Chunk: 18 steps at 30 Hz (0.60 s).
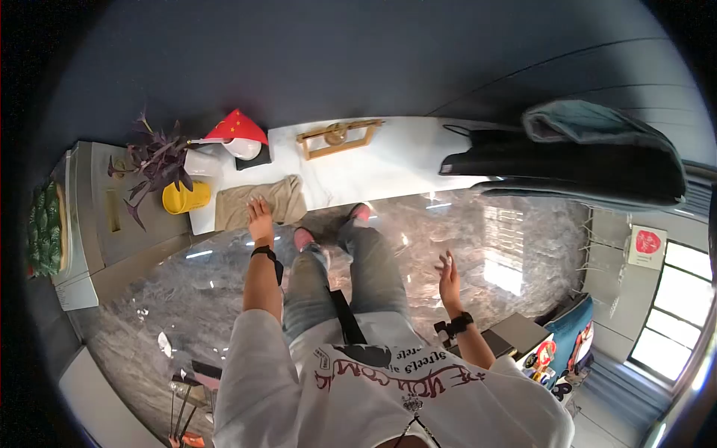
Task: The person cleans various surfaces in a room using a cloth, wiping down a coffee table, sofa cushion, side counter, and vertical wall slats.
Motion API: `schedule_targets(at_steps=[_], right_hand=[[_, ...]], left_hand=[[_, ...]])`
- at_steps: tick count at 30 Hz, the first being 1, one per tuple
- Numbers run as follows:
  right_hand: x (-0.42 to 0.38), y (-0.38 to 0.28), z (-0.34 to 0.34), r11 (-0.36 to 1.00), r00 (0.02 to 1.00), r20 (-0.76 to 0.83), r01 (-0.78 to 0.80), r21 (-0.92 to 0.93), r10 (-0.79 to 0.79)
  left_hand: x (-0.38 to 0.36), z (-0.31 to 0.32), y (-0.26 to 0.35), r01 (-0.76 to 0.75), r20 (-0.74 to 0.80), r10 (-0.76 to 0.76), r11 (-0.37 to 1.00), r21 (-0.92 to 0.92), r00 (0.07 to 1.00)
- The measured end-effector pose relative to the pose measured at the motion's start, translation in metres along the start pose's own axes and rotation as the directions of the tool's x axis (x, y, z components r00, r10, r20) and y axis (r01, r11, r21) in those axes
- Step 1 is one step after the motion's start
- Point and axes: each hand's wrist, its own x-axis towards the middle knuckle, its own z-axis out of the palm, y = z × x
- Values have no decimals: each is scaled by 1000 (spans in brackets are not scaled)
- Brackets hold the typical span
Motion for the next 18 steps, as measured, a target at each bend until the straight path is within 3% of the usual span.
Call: schedule_targets(at_steps=[2,4,6,7,8,10,11,12,13,14,15,16,17,18], right_hand=[[-23,28,-24,944,977,-49,-185,272,205],[-46,30,-40,850,883,-39,-437,294,468],[-60,48,-45,839,870,4,-477,261,493],[-57,58,-44,840,867,27,-489,235,497],[-48,66,-38,850,879,56,-473,234,474],[-28,74,-24,929,933,201,-333,160,300],[-12,66,-17,936,936,229,-310,169,268],[6,46,-7,1000,963,268,6,-16,-1],[21,13,4,926,902,344,334,-173,-261],[21,-65,6,958,879,476,136,-251,0],[31,-94,17,957,858,510,191,-219,-54],[42,-118,28,861,768,545,485,-151,-337],[50,-140,37,682,597,556,728,-72,-578],[57,-165,42,655,548,578,755,-31,-605]], left_hand=[[4,-4,-2,-135,91,141,988,-70,986],[9,-55,1,-80,435,214,949,-304,875],[-6,-70,4,-284,186,348,911,-299,919],[-8,-70,13,-287,281,367,914,-286,887],[-15,-104,17,-314,241,398,893,-323,885],[-32,-92,29,-270,78,454,649,-711,887],[-31,-146,35,-154,322,520,679,-718,791],[-29,-202,41,-38,536,552,718,-695,639],[-41,-209,46,-323,115,626,541,-777,772],[-41,-227,52,-251,220,634,566,-785,741],[-43,-234,60,-393,59,661,514,-763,749],[-43,-276,62,-357,111,614,586,-728,782],[-43,-311,65,-364,86,597,589,-721,798],[-39,-311,69,-366,106,612,592,-718,784]])
